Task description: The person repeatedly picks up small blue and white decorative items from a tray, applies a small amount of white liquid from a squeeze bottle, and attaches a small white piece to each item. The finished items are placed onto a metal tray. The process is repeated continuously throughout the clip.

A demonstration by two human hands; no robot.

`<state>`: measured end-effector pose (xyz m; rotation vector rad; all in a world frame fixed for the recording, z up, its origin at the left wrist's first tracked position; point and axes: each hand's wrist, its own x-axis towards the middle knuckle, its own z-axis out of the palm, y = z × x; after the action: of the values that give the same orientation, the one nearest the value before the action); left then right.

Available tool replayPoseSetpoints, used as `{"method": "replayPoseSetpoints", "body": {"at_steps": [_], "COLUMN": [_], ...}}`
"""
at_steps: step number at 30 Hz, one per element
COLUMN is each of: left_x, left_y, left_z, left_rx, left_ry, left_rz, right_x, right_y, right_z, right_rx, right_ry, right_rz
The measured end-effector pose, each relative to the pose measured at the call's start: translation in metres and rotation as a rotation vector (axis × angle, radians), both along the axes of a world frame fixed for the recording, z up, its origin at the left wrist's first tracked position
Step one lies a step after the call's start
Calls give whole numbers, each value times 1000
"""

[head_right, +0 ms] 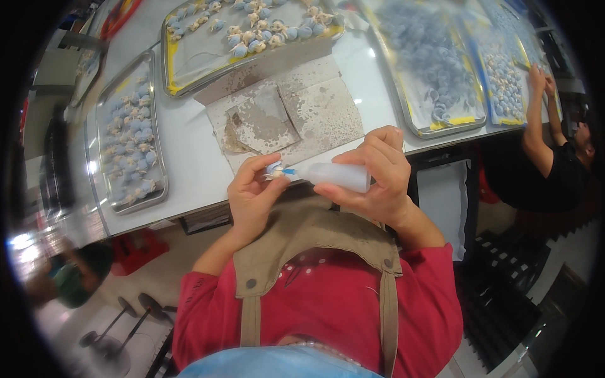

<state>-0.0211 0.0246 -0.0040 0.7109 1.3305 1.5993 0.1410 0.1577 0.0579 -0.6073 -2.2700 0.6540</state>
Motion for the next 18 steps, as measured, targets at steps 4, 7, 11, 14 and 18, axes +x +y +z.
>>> {"method": "replayPoseSetpoints", "body": {"at_steps": [4,7,11,14,18], "left_x": [0,0,-1,-1,0], "left_y": [0,-2,-2,-2,-3], "left_z": [0,0,2,1,2], "left_rx": [10,-6,-4,-4,-53], "left_ry": [-1,11,-1,-16,-189], "left_rz": [-2,3,-19,-30,-34], "right_x": [-3,-6,-6,-5,-4], "right_y": [-2,-3,-2,-1,0], "right_z": [3,2,3,0,2], "right_rx": [20,30,37,38,4], "right_ry": [-14,-22,-34,-24,-13], "right_rz": [6,23,12,-10,-25]}}
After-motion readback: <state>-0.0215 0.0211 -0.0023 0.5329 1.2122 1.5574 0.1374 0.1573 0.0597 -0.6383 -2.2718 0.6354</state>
